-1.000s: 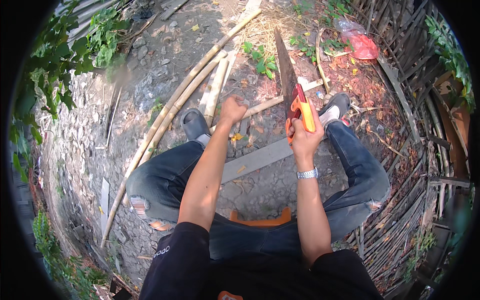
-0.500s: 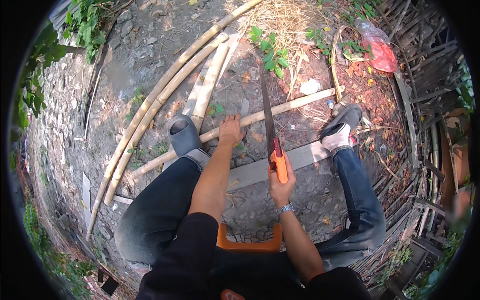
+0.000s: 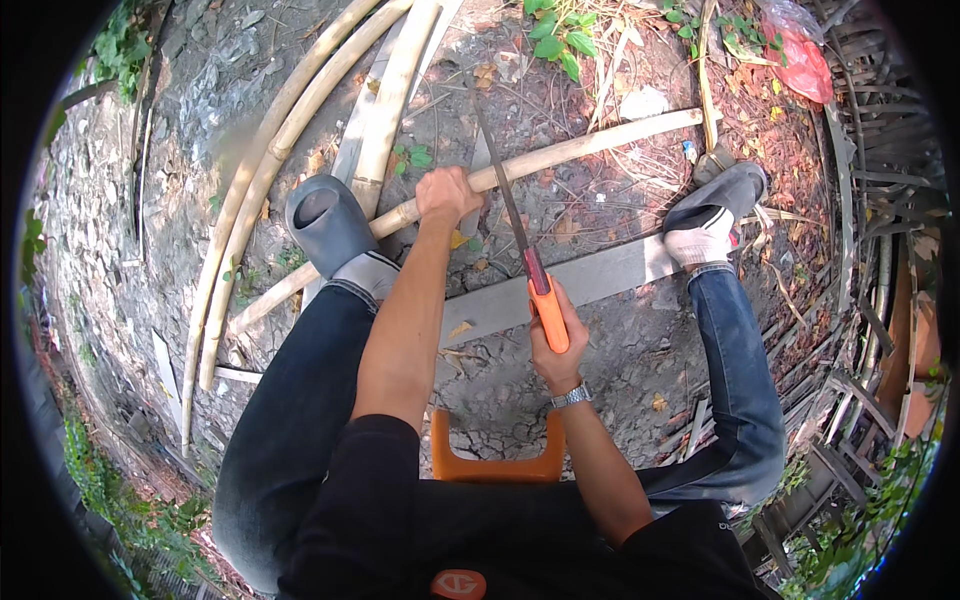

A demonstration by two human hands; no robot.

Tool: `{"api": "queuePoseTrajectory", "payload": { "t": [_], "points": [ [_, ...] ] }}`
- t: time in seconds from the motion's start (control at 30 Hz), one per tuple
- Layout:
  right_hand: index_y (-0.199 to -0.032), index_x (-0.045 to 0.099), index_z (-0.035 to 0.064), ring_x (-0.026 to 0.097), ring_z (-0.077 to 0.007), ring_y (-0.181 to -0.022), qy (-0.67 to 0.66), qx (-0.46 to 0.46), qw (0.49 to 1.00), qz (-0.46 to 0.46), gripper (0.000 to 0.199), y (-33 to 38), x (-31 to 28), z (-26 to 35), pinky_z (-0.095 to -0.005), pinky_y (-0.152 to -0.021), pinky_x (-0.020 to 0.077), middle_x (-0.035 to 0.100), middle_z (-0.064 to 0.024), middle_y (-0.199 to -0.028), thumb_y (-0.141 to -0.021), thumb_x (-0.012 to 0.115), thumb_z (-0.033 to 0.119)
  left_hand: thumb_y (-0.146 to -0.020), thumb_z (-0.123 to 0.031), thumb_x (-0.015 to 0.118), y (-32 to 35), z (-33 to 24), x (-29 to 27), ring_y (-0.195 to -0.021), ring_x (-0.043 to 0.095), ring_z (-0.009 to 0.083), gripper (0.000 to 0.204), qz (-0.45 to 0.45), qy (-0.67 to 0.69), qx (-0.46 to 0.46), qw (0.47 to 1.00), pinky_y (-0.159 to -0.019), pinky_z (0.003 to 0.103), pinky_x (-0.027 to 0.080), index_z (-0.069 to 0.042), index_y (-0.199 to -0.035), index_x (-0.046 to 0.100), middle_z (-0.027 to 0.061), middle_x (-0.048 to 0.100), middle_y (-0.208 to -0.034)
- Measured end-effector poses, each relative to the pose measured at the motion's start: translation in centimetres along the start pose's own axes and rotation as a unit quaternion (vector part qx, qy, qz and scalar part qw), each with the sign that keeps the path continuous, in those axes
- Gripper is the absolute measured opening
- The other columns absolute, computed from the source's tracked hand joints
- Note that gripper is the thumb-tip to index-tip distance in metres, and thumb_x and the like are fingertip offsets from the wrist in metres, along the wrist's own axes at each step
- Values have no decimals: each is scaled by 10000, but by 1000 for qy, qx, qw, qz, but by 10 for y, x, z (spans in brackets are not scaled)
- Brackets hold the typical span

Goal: The person sits on a small stool and uses a hand saw to cut a long bamboo pole that is resting on a wooden plank. The person holds the bamboo with their left hand and saws with their right hand, periodically adjusting the bamboo's position to continue the cut.

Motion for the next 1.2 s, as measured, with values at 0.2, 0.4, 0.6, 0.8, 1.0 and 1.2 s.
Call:
{"api": "queuePoseTrajectory", "payload": {
  "t": [0.2,0.4,0.6,0.8,1.0,1.2],
  "points": [
    [-1516,518,-16,697,-159,-1082,31,-38,999,-17,659,1,-7,-4,-286,-890,576,664,-162,-1387,-869,596,-118,-764,-295,728,-6,-18,-11,-1129,728,337,429,40,10,-9,999,-1001,413,569,-47,-1107,798,208,765,-1147],
    [-1474,578,7,719,-119,-834,56,-50,996,-51,649,1,0,1,-269,-763,556,767,-144,-1176,-832,642,-57,-801,-254,708,-4,-18,-13,-1148,726,305,427,59,-7,1,998,-1023,376,556,-30,-1157,776,182,764,-1180],
    [-1475,573,0,710,-114,-805,60,-35,997,-43,654,2,2,0,-267,-732,550,765,-141,-1180,-828,638,-70,-813,-261,696,-5,-16,-15,-1180,709,331,429,82,3,2,997,-1046,403,548,-16,-1156,772,219,747,-1205],
    [-1530,519,2,686,-100,-899,63,-50,997,-22,686,9,-2,-3,-247,-759,555,711,-127,-1261,-856,606,-95,-822,-274,705,-4,-18,-19,-1198,700,330,453,77,13,1,997,-1055,406,547,-12,-1188,759,215,736,-1242],
    [-1530,515,-8,667,-90,-822,83,-23,996,-20,678,14,-6,0,-237,-722,542,729,-128,-1190,-864,602,-94,-814,-258,692,-5,-17,-21,-1199,701,335,453,99,19,-2,995,-1055,412,548,-10,-1187,761,224,737,-1231],
    [-1520,530,-3,678,-92,-804,82,-54,994,-40,652,21,-8,3,-245,-712,551,750,-114,-1145,-876,590,-90,-813,-254,683,-4,-17,-20,-1190,705,340,443,79,23,8,997,-1049,413,552,-5,-1168,769,234,741,-1210]
  ]
}}
Point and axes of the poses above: each hand's wrist, its own y-axis away from the middle knuckle, its own x-axis out of the palm, z = x × y, the point moved 3 cm from there along -y, towards the middle knuckle
